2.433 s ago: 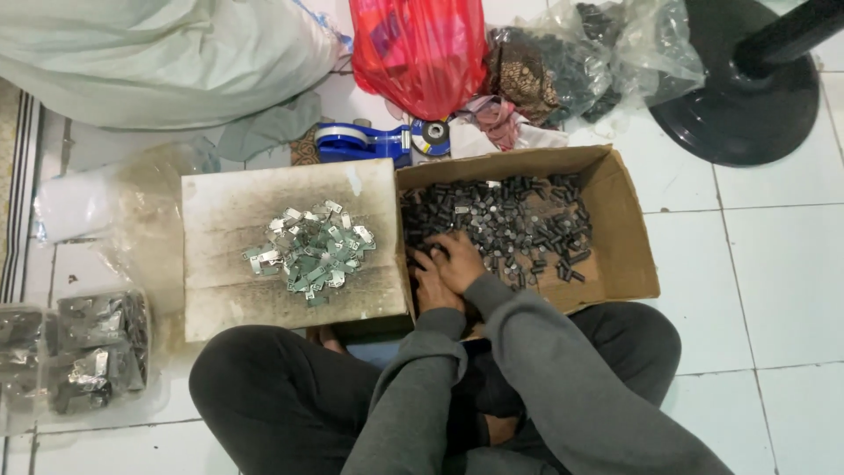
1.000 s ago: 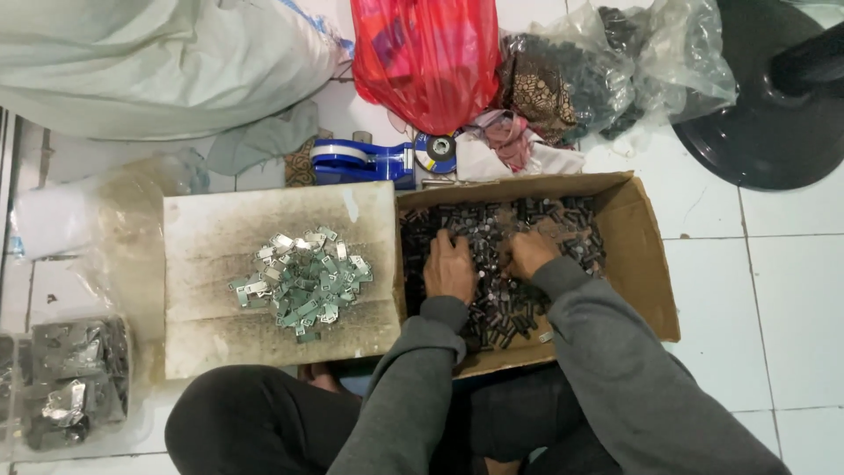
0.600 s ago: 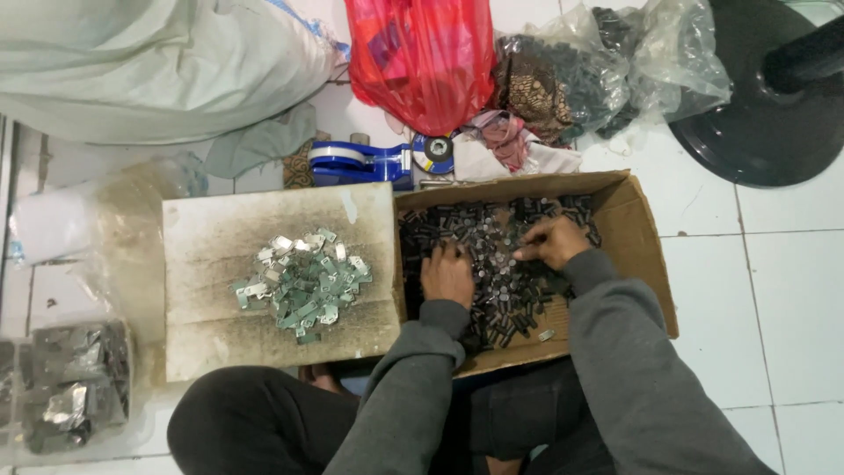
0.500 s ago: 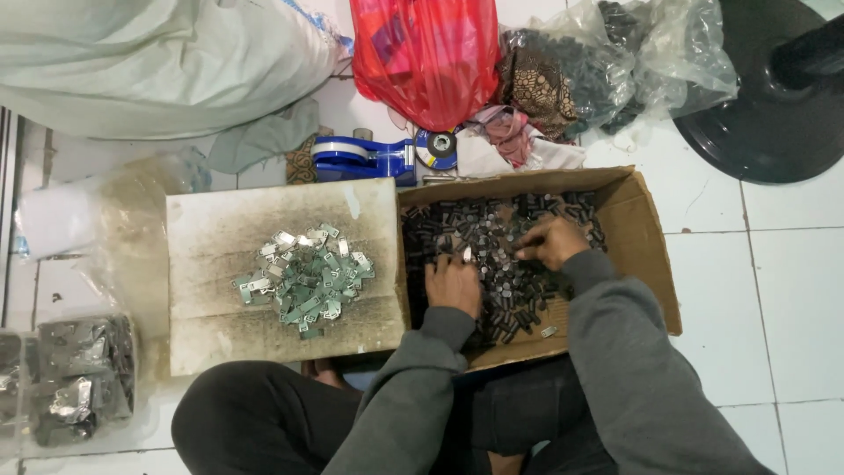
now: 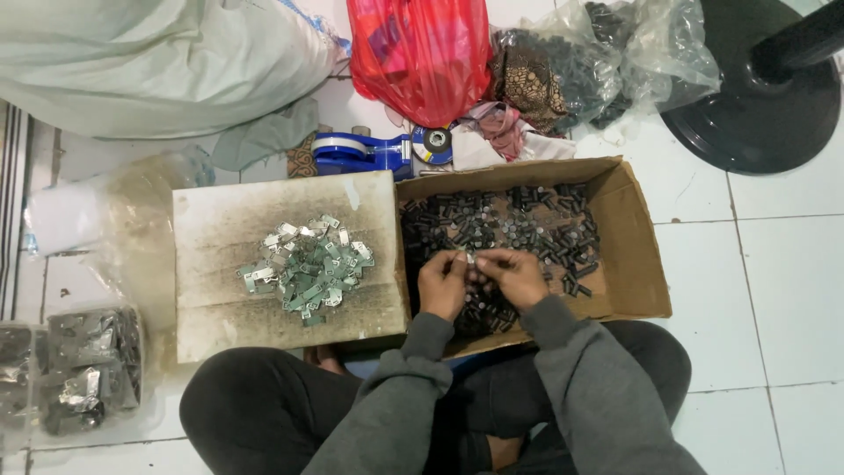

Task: The person sits on the floor and assembles small metal and plastic hardware components by hand. They pick up a metal piece and a black plastic piece, fit them together, and place the assembled unit into a plastic bag. The person repeats this process, handling the components one at a time.

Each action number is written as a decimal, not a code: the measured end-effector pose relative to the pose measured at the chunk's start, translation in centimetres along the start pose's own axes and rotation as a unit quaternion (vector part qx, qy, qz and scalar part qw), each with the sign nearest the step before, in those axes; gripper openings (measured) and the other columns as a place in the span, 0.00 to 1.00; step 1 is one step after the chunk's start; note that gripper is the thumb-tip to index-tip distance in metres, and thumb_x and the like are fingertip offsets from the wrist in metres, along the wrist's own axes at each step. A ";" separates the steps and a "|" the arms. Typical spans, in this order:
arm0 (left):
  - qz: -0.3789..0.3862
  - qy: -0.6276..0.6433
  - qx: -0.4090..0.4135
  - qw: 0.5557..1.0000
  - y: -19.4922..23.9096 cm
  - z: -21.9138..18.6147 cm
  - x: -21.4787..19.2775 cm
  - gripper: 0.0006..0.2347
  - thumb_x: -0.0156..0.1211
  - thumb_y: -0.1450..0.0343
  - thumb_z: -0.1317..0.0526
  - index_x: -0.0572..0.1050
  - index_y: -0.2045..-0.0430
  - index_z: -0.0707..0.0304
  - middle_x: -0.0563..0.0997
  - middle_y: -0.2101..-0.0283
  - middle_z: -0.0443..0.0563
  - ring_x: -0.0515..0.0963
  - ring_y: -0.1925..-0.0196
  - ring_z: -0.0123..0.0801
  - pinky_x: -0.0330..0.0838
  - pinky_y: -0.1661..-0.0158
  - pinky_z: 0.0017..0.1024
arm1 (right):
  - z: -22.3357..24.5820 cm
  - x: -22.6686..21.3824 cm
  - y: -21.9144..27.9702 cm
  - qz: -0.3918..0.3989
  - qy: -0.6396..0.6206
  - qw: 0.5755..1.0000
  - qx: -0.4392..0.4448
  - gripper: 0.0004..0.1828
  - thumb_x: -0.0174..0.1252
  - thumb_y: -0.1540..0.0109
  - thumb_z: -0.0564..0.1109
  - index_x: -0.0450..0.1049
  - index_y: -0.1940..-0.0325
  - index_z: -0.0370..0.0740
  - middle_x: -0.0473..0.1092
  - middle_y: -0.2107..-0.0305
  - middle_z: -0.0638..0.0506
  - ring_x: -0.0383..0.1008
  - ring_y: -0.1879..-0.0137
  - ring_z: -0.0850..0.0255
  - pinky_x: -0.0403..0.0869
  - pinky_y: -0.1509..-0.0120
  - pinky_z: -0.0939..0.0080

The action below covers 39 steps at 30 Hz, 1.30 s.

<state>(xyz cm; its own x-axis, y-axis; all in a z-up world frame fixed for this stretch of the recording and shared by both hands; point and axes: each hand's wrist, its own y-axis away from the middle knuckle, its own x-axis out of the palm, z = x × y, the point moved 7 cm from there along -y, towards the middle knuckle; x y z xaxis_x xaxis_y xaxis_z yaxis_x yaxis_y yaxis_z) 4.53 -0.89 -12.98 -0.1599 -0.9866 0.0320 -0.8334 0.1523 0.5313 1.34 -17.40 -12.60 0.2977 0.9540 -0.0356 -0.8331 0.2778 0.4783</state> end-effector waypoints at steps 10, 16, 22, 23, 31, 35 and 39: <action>-0.020 0.103 0.072 0.992 7.3 -5.9 -5.6 0.09 0.60 0.24 0.62 0.82 0.60 0.72 0.83 0.65 0.65 0.85 0.65 0.41 0.84 0.67 0.35 | 4.5 6.4 6.0 -0.012 0.002 0.999 -0.041 0.11 0.71 0.39 0.40 0.84 0.55 0.32 0.76 0.73 0.44 0.82 0.67 0.59 0.82 0.66 0.59; -0.189 0.117 0.091 0.971 6.8 -4.7 -13.1 0.05 0.67 0.32 0.64 0.84 0.71 0.67 0.83 0.75 0.58 0.84 0.74 0.36 0.82 0.73 0.34 | 5.5 14.5 4.4 0.035 0.057 0.992 -0.109 0.14 0.74 0.41 0.42 0.84 0.55 0.31 0.79 0.71 0.36 0.81 0.65 0.54 0.80 0.65 0.54; -0.383 0.010 0.202 0.901 8.5 -6.2 -21.7 0.08 0.70 0.33 0.62 0.84 0.65 0.66 0.84 0.70 0.66 0.86 0.65 0.48 0.77 0.64 0.41 | 5.3 24.1 3.0 0.105 0.101 0.979 -0.141 0.14 0.63 0.35 0.47 0.83 0.50 0.36 0.80 0.68 0.36 0.83 0.63 0.48 0.82 0.62 0.53; -0.425 -0.045 0.182 0.885 9.3 -6.0 -22.4 0.18 0.69 0.30 0.57 0.74 0.50 0.65 0.77 0.57 0.65 0.82 0.59 0.48 0.76 0.59 0.43 | 6.2 24.7 4.0 0.108 0.140 0.974 -0.146 0.15 0.59 0.33 0.49 0.82 0.47 0.41 0.80 0.71 0.43 0.84 0.63 0.51 0.82 0.60 0.53; -0.286 -0.106 0.363 0.880 11.4 -11.1 -12.9 0.08 0.61 0.28 0.63 0.80 0.59 0.66 0.82 0.69 0.62 0.83 0.70 0.55 0.74 0.74 0.35 | 6.0 10.9 0.1 -0.029 0.124 0.968 -0.217 0.11 0.63 0.33 0.50 0.85 0.53 0.42 0.81 0.69 0.43 0.83 0.60 0.49 0.82 0.59 0.52; -0.011 -0.293 0.297 0.909 6.1 -6.3 -2.0 0.07 0.61 0.30 0.66 0.82 0.61 0.68 0.82 0.63 0.65 0.83 0.59 0.58 0.79 0.60 0.44 | 1.6 4.0 -4.6 -0.010 0.451 0.854 -0.260 0.09 0.62 0.35 0.44 0.83 0.52 0.43 0.79 0.62 0.42 0.81 0.55 0.42 0.82 0.57 0.43; 0.003 -0.423 0.128 0.897 -0.6 -1.2 2.4 0.09 0.64 0.35 0.67 0.81 0.64 0.69 0.79 0.56 0.67 0.84 0.56 0.57 0.82 0.57 0.44 | 0.5 2.9 -4.9 -0.014 0.607 0.737 -0.296 0.08 0.64 0.39 0.49 0.85 0.59 0.47 0.75 0.63 0.44 0.80 0.57 0.44 0.81 0.55 0.44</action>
<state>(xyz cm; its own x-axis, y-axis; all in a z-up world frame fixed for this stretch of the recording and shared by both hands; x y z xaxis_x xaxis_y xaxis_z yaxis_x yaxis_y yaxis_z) 5.24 -3.45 -12.24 -0.4195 -0.6048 -0.6769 -0.9077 0.2729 0.3187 6.48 -16.01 -14.63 -0.0193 0.2441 -0.9696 -0.9990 -0.0429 0.0091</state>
